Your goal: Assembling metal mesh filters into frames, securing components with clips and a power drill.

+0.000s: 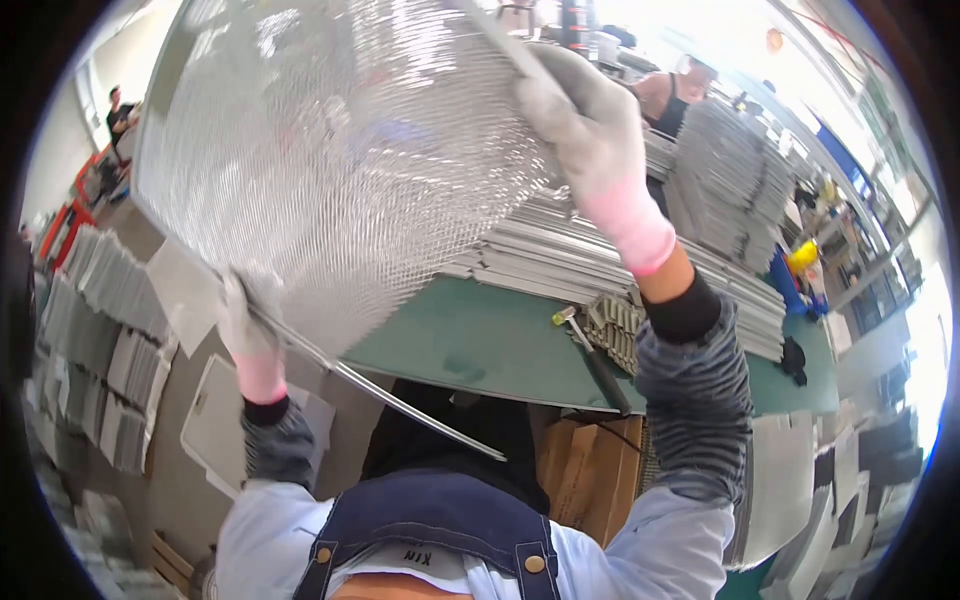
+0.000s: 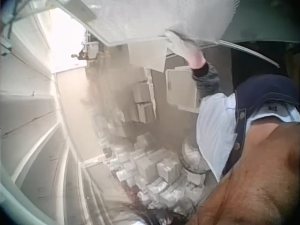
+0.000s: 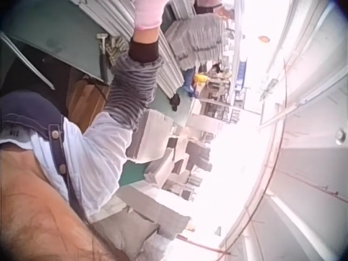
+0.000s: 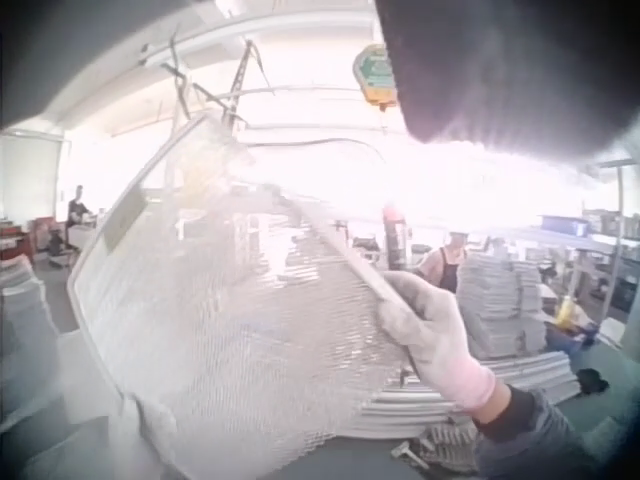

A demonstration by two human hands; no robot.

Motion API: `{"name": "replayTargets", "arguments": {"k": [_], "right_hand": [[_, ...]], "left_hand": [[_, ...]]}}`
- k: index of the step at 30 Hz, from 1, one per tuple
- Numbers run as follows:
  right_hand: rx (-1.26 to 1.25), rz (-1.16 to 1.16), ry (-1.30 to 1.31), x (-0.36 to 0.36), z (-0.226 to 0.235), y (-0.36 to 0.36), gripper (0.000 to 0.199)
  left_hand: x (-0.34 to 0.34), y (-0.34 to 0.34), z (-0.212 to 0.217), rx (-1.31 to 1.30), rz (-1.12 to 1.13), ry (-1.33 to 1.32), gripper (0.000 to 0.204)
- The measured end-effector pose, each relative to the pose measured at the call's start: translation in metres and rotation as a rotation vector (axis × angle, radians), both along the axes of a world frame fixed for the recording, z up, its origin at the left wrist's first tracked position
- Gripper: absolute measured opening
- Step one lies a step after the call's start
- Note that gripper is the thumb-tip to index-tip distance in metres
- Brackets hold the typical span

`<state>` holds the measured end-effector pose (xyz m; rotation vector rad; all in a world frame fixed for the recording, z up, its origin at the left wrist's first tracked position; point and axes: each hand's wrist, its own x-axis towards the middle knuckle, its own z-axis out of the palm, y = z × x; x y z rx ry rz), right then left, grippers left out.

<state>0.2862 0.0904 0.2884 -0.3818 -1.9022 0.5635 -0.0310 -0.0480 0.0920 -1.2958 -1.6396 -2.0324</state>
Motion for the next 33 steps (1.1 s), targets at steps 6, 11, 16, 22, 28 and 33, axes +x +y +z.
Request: {"name": "replayTargets", "arguments": {"k": [6, 11, 16, 22, 28, 33], "right_hand": [[0.063, 0.187, -0.544, -0.014, -0.161, -0.062, 0.03], [-0.453, 0.775, -1.289, 0.017, -0.216, -0.133, 0.048], [0.008, 0.452, -0.758, 0.002, -0.137, -0.092, 0.048], [-0.181, -0.111, -1.092, 0.005, -0.1, -0.022, 0.027], [-0.017, -0.146, -0.908, 0.023, -0.117, -0.027, 0.03], [-0.197, 0.446, -0.869, -0.021, -0.109, 0.0, 0.026]], "left_hand": [[-0.09, -0.036, 0.127, -0.397, -0.586, 0.038, 0.038], [-0.077, 0.018, 0.093, -1.206, -0.878, 0.583, 0.043], [0.002, 0.07, 0.058, -1.116, -1.2, 0.608, 0.037], [0.067, 0.076, 0.117, -1.226, -1.068, 1.136, 0.038], [0.036, 0.03, 0.147, -1.372, -0.956, 0.95, 0.024], [0.051, 0.037, 0.148, -1.173, -0.981, 0.956, 0.018]]}}
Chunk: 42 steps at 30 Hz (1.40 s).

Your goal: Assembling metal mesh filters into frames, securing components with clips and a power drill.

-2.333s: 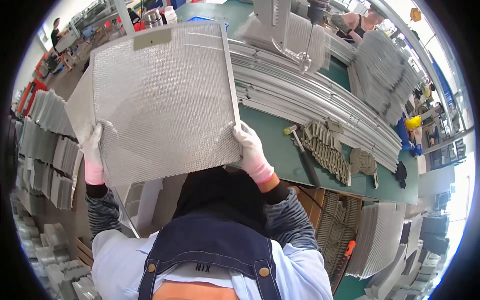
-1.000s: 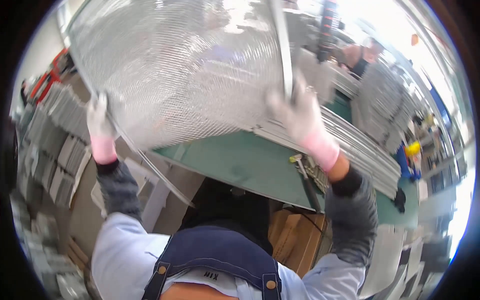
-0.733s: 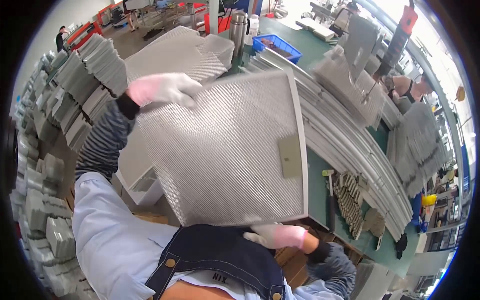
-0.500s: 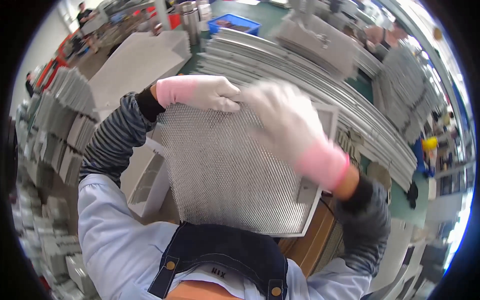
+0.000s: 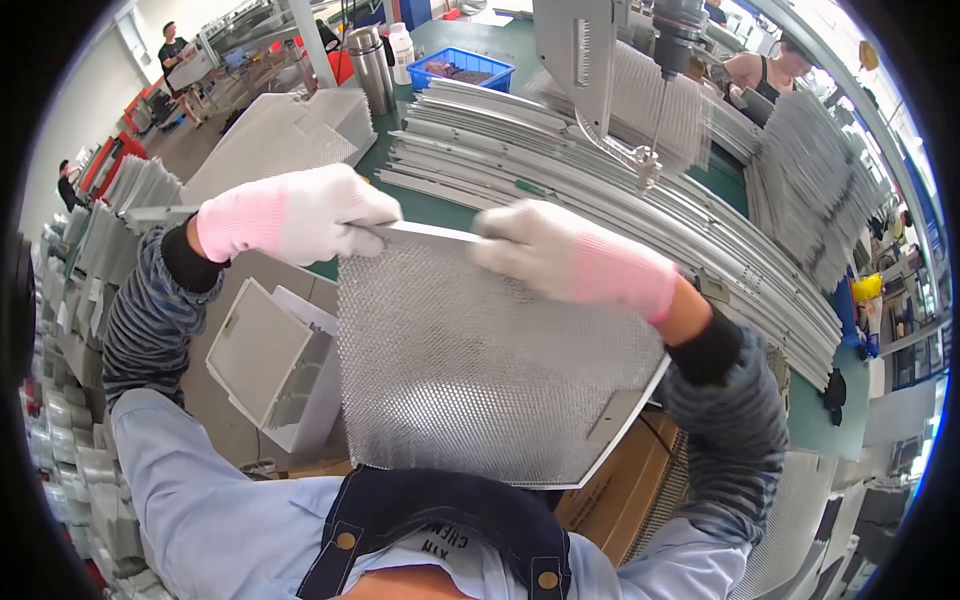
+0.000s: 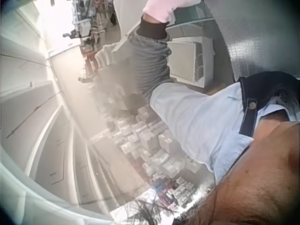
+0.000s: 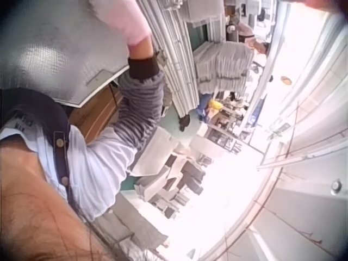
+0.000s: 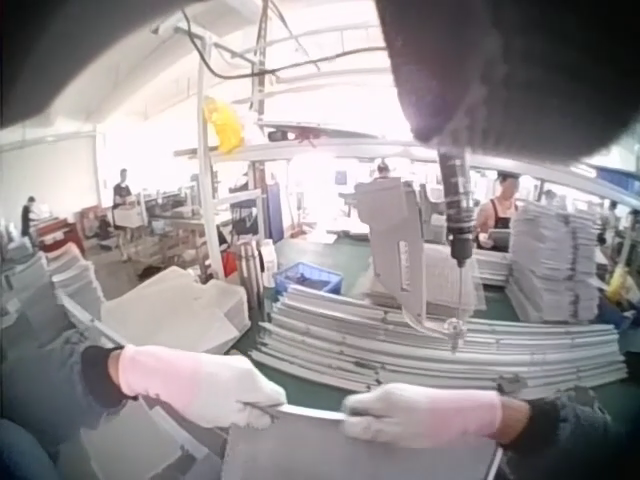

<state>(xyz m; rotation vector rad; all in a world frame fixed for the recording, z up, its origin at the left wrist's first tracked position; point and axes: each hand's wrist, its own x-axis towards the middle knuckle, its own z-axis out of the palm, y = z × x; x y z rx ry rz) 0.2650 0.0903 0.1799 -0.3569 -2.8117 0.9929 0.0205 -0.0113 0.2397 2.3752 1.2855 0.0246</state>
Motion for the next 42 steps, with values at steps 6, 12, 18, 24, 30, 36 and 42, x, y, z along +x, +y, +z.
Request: {"name": "replayTargets", "arguments": {"k": [6, 12, 18, 24, 30, 36, 42], "right_hand": [[-0.13, 0.023, -0.074, -0.05, 0.003, -0.012, 0.034], [-0.279, 0.063, -0.294, -0.07, 0.005, -0.008, 0.028], [-0.255, 0.029, -0.15, -0.061, -0.015, 0.006, 0.028], [-0.181, 0.057, -0.076, -0.072, -0.016, 0.009, 0.03], [-0.047, -0.035, -0.176, -0.072, -0.029, 0.002, 0.032], [-0.053, -0.117, -0.297, -0.075, -0.037, -0.01, 0.053], [0.832, 0.147, 0.012, 0.035, -0.128, -0.096, 0.09]], "left_hand": [[-0.001, -0.01, -0.011, 0.127, 0.129, -0.068, 0.042], [-0.007, -0.04, -0.027, 0.713, 0.175, -0.029, 0.058], [-0.024, -0.09, -0.089, 0.29, 0.794, -0.774, 0.048], [0.003, -0.042, -0.12, 0.039, 0.878, -1.238, 0.03], [0.003, -0.042, -0.129, 0.0, 0.894, -1.286, 0.025], [-0.014, -0.022, -0.156, 0.02, 0.566, -1.474, 0.047], [-0.056, -0.044, -0.201, -0.022, 0.611, -1.741, 0.038]]}}
